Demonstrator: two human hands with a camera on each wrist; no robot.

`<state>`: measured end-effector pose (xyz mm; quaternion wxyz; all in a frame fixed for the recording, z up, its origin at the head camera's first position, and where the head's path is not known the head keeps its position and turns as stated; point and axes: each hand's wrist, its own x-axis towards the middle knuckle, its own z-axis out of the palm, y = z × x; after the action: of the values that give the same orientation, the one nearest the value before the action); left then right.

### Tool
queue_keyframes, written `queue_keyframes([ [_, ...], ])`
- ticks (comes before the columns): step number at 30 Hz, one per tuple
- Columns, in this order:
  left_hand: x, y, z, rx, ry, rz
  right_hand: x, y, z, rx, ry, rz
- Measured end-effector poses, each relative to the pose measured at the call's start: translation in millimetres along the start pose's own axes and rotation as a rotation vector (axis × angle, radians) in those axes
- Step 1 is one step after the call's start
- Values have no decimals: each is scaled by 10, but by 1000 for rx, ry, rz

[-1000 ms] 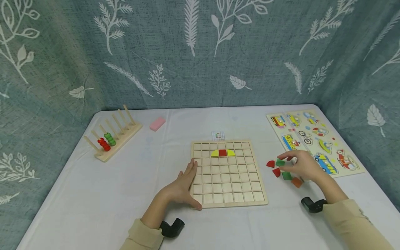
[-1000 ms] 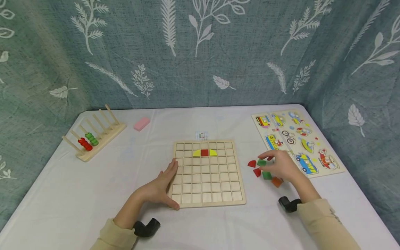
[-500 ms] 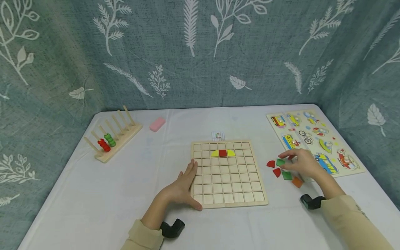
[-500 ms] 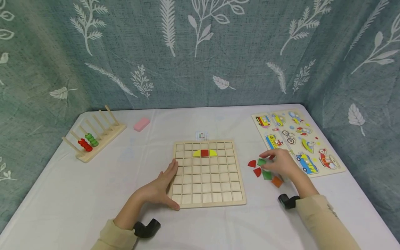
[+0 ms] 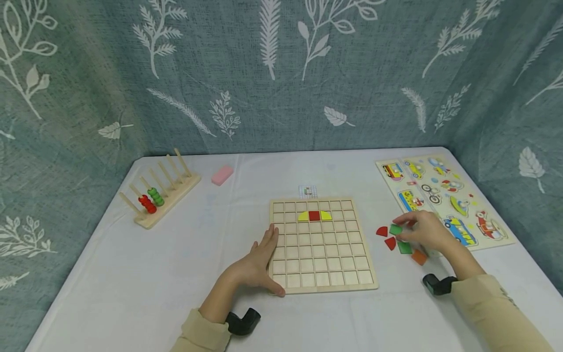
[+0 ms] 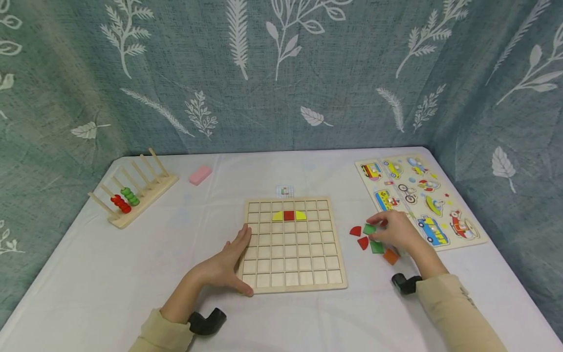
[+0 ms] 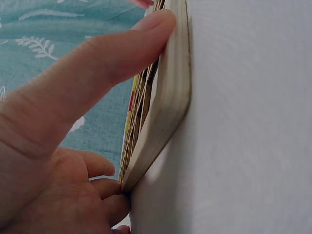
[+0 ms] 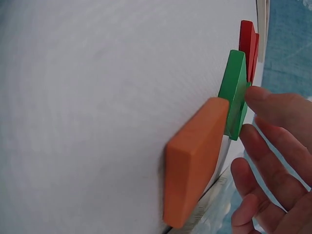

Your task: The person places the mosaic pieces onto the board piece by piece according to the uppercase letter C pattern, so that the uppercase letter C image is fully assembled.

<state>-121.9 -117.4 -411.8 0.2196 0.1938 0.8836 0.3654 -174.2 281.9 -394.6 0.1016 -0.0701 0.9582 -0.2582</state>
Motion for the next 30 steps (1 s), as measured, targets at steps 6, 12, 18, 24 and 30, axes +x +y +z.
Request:
queue_keyframes([
  [6,2,0,-4,1,-8,-2,-3,14,5,-2,-6,6],
  [12,4,-5,-4,7,-9,1,2,23,7,-5,-21,14],
  [18,6,-9,-1,8,-5,-1,7,26,10,-7,-23,8],
  [24,6,-9,1,6,-2,-3,10,28,9,-9,-27,4],
  [30,6,-9,2,11,-4,-6,2,13,-1,-8,-25,9],
])
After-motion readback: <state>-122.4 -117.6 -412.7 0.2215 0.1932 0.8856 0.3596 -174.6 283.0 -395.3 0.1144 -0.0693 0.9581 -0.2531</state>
